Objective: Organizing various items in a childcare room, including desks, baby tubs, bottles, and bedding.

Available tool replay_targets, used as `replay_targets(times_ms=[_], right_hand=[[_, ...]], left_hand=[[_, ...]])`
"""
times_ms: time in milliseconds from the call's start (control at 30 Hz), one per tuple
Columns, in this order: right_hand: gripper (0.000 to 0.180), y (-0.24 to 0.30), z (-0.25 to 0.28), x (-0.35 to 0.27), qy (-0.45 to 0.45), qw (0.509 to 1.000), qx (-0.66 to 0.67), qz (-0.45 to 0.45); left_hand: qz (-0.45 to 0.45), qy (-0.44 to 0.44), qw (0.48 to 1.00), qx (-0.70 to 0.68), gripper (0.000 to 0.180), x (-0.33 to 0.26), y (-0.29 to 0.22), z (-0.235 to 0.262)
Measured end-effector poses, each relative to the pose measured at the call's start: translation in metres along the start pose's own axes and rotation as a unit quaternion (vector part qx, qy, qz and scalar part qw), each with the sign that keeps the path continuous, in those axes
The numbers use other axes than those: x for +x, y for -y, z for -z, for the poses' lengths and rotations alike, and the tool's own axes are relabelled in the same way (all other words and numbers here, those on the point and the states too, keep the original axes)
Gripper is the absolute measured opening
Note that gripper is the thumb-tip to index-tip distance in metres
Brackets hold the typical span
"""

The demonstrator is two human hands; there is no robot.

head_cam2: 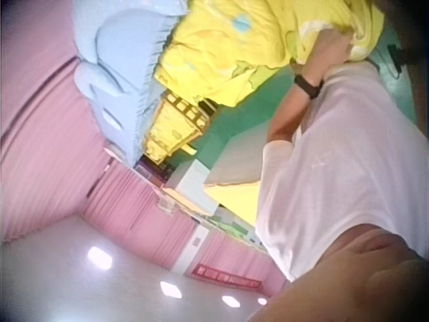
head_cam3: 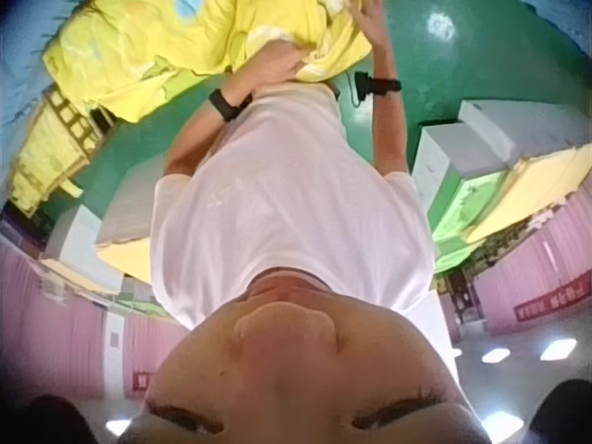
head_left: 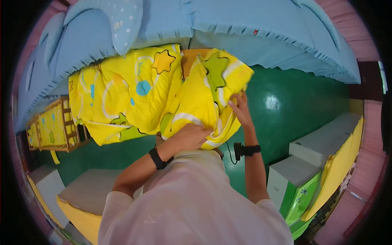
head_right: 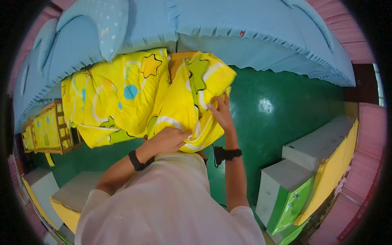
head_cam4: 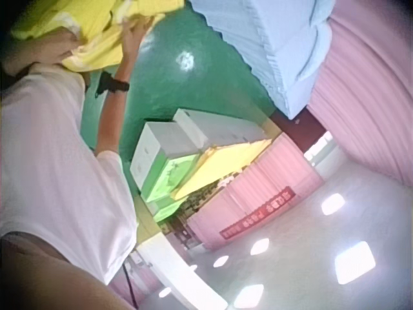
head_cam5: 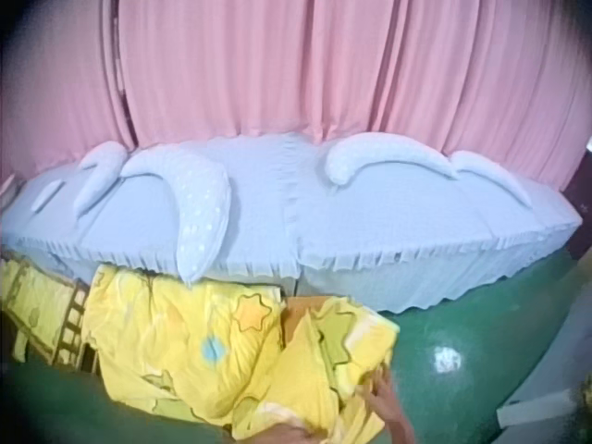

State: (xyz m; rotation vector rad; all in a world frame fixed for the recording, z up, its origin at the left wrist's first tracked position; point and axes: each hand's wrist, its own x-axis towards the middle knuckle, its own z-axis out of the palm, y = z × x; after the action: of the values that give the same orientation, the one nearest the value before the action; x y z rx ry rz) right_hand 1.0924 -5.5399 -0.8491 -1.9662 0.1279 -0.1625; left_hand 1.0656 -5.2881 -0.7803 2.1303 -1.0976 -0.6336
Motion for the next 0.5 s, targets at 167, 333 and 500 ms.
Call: replay_targets(times_ms=[167,333,500], right_hand=[[0.042,-0.029,0.007,-0.018,0.311,0.934,-0.128,-0.123],[0.044,-0.018,0.012,-0.043,0.275,0.959,-0.070,0.015],[0.036,0.043,0.023,0.016,0.415,0.901,-0.066,-0.107]], left_hand=[[0.027,-0.035,0.999,0.023,0.029,0.020,0.010,-0.012],[0.067,-0.080,0.980,0.169,0.010,0.005,0.018,0.023],[0.151,-0.246,0.931,0.221,0.009,-0.065,0.006,0.079]])
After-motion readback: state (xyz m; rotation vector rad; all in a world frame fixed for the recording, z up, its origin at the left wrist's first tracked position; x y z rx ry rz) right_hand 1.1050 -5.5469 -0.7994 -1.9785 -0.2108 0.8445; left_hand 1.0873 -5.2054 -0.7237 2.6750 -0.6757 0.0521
